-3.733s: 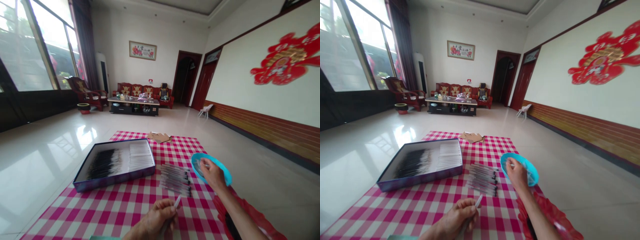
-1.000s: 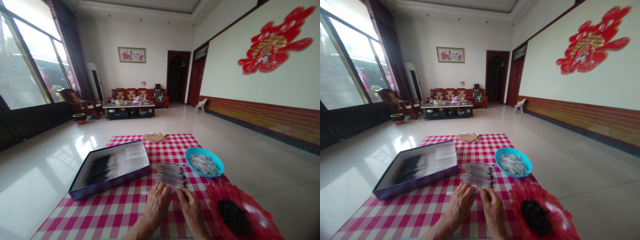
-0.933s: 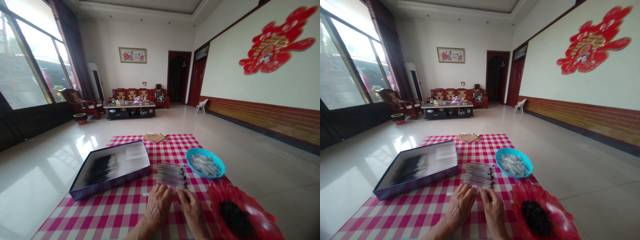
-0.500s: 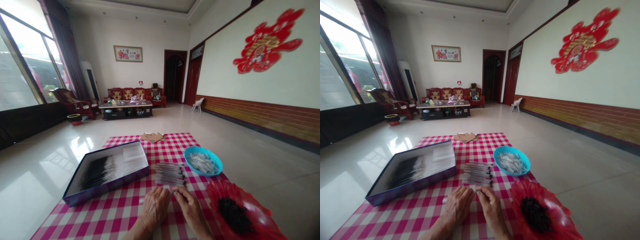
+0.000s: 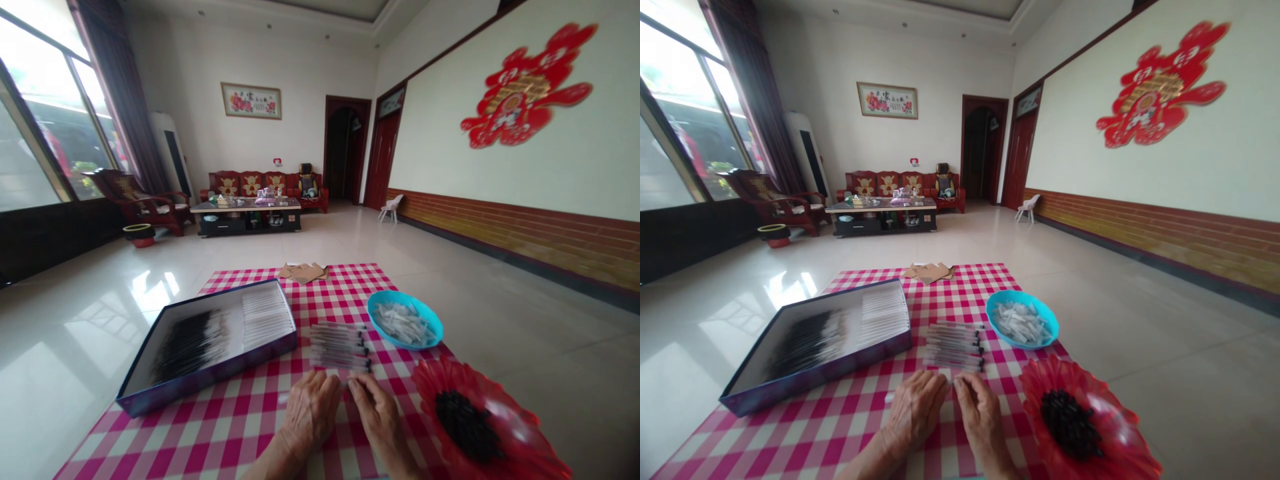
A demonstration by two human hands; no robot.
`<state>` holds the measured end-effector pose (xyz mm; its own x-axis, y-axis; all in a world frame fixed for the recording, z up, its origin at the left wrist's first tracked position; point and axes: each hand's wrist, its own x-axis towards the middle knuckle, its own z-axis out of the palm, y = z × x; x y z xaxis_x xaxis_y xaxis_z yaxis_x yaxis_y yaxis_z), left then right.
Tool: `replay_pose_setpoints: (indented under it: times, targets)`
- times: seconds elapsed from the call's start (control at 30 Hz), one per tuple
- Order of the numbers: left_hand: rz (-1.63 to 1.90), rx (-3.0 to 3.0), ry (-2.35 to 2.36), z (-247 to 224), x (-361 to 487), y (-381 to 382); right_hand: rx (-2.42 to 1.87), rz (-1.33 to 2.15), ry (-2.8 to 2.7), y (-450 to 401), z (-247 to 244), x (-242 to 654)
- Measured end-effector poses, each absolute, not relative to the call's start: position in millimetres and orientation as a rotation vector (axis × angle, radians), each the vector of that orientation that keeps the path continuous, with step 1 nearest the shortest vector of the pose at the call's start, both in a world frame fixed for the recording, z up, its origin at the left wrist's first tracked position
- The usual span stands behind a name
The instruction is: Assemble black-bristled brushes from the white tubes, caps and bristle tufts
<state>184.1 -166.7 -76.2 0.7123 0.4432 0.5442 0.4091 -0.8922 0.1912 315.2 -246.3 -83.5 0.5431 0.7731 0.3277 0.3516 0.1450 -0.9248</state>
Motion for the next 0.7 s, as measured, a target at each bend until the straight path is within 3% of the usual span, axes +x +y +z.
replay_pose_setpoints:
  times: [0.3,0.5,0.7]
  targets:
    - [0.913,2.827,0.717,-77.4,183.7,-166.0,-1.281,0.546,-1.004,-249.7,-81.2,315.4]
    - [0.891,2.841,0.707,-77.4,183.8,-166.4,-1.494,0.462,-0.969,-243.9,-87.9,315.6]
    - [0.893,2.826,0.723,-78.5,183.3,-165.4,-1.388,0.475,-1.054,-247.7,-82.7,315.1]
